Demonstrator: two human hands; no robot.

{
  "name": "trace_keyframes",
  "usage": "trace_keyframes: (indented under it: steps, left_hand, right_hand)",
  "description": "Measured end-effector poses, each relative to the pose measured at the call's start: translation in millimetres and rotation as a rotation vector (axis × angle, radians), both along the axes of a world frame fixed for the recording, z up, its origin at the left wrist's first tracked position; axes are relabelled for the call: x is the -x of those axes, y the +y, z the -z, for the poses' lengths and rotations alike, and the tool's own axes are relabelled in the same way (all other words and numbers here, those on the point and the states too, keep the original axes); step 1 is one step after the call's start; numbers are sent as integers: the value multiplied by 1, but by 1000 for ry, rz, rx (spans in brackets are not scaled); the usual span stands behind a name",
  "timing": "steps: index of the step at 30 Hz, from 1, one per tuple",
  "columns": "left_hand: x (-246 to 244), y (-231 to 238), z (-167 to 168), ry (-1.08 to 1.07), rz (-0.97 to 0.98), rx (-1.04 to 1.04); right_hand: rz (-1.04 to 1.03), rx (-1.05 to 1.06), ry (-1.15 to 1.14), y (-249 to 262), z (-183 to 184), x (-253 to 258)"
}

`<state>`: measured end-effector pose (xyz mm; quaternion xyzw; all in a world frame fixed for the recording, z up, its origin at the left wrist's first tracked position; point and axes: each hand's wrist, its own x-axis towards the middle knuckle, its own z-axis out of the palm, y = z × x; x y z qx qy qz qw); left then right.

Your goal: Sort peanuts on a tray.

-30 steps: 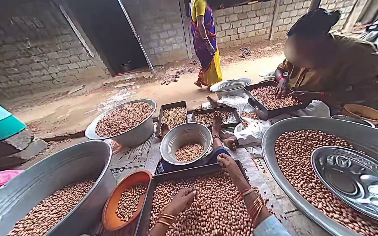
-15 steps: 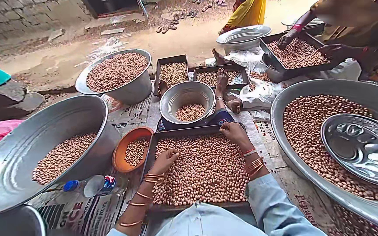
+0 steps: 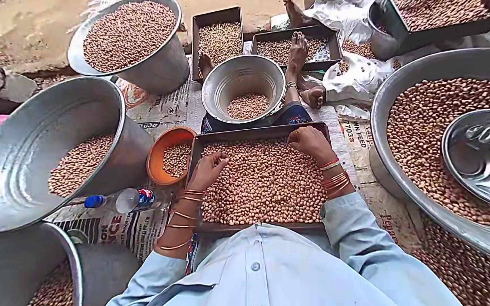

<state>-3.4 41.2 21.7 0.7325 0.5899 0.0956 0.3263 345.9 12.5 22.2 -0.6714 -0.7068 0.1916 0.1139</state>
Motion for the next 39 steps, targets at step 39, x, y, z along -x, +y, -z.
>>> trace_keyframes:
  steps: [39]
  left_hand:
    - [14,9,-18,342,-116,-488]
  right_hand:
    - [21,32,-106,0,13,32]
